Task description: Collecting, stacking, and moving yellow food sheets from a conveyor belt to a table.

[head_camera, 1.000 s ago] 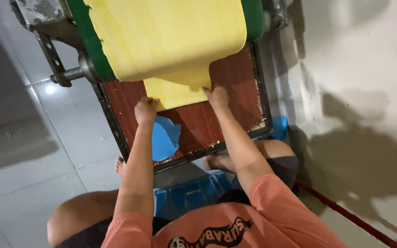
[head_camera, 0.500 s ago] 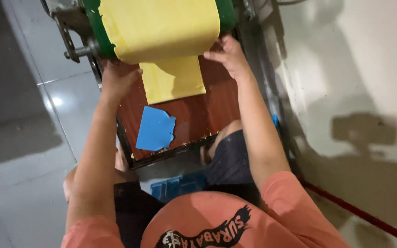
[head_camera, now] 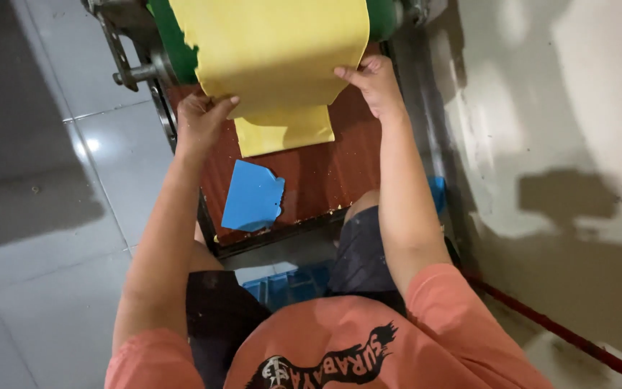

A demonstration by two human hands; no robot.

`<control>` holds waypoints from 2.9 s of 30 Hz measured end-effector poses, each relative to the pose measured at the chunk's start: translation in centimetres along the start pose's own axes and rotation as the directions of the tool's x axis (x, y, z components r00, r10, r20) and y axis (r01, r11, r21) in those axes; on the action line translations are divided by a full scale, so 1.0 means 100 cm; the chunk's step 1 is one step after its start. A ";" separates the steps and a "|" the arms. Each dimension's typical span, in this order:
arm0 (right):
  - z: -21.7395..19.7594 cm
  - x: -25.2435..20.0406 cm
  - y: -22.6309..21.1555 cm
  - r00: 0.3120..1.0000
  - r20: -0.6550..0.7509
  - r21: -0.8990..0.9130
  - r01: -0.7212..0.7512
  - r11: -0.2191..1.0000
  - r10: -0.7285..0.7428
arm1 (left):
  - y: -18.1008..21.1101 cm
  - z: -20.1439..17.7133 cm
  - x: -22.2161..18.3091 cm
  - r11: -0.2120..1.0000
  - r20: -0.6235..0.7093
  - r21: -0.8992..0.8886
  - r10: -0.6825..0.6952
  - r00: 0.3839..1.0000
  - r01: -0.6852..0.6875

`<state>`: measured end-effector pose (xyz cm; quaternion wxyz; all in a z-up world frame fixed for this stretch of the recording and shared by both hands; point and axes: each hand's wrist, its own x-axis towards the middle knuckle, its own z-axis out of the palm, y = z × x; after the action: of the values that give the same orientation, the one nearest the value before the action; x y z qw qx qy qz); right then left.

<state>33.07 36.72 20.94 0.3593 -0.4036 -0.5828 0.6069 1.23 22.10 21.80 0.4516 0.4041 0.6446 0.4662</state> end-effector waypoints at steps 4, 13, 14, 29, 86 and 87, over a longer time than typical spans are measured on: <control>-0.008 0.001 0.010 0.994 0.034 -0.077 -0.100 0.992 0.103 | -0.015 0.001 0.010 0.979 0.015 -0.074 -0.189 0.982 0.190; 0.000 0.007 0.042 0.929 -0.013 -0.193 -0.364 0.911 0.369 | -0.076 -0.006 0.036 0.981 0.197 0.126 -0.167 0.966 0.144; 0.001 0.007 0.047 0.918 -0.039 -0.188 -0.395 0.899 0.395 | -0.083 -0.005 0.035 0.969 0.182 0.175 -0.204 0.962 0.173; 0.007 0.014 0.121 0.899 -0.243 -0.621 -0.433 0.653 0.364 | -0.213 0.025 0.050 0.809 0.012 0.571 -0.180 0.984 0.141; 0.013 -0.003 0.001 0.850 -0.097 -0.397 -0.510 0.763 0.518 | -0.015 -0.008 0.028 0.962 0.264 0.199 -0.235 0.935 0.186; 0.021 -0.003 0.004 0.868 -0.185 -0.485 -0.489 0.725 0.461 | -0.024 -0.008 0.029 0.972 0.281 0.210 -0.163 0.946 0.105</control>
<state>31.26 35.56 20.57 0.0849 -0.6359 -0.5914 0.4886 -0.58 24.09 18.96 0.5328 0.4661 0.6375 0.3040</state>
